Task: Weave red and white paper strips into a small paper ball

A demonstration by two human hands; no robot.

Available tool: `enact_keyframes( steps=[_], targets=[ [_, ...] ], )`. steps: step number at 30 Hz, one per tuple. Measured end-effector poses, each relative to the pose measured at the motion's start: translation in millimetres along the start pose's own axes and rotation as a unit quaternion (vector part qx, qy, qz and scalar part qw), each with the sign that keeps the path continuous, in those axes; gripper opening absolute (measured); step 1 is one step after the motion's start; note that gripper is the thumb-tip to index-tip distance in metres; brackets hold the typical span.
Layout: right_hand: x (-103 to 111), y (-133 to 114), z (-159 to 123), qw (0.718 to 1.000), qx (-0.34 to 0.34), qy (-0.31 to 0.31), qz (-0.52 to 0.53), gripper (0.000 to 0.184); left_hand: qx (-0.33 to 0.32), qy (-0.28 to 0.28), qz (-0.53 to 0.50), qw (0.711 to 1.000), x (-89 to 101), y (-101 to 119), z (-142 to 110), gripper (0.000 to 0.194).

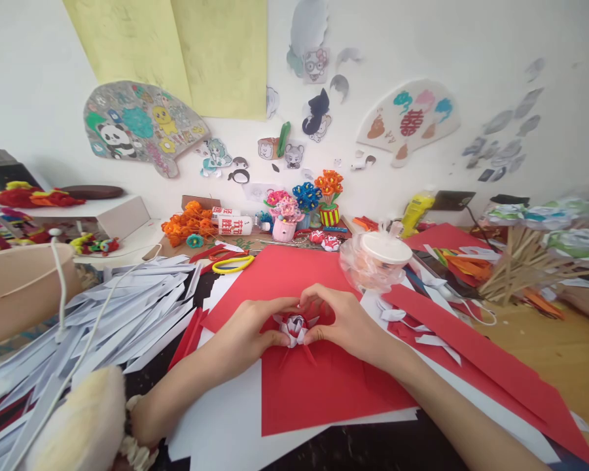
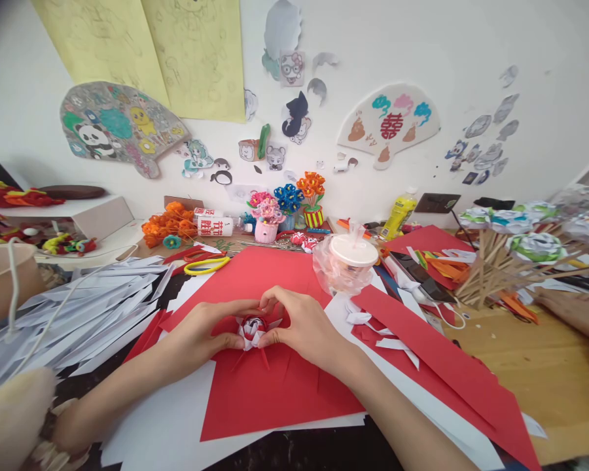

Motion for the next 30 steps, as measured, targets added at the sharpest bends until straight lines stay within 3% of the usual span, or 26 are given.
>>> enact_keyframes(
  steps=[6,11,18,23,30],
  targets=[
    [3.9,-0.8,1.4,1.0,0.018,-0.009,-0.008,0.036,-0.006,-0.011,0.031,0.999,0.9,4.5,-1.5,0.044],
    [6.9,-3.4,0.2,0.998,0.053,-0.015,-0.021,0.025,-0.017,-0.025,0.034,0.999,1.2,5.7,-3.9,0.045],
    [5.2,-7.0,-0.3,0.993,0.099,-0.022,-0.061,0.023,-0.029,-0.029,0.036,0.999,-0.5,5.3,-4.0,0.054],
    [3.3,-7.1,-0.5,0.992,0.109,-0.03,-0.062,0.023,-0.021,-0.006,0.044,0.999,-1.4,2.7,-1.3,0.04],
    [11.7,-10.2,-1.1,0.997,0.075,-0.021,-0.008,0.027,-0.004,0.004,0.069,0.998,-0.1,-0.1,-1.4,0.045]
  ],
)
Point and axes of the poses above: each hand's wrist, its own z-axis towards the middle knuckle, its own x-axis out of the back of the hand, y = z × x, the point moved 6 cm from there along z, towards the middle knuckle, and after that the axes turned 4 degrees about x, right-handed, at the moved point
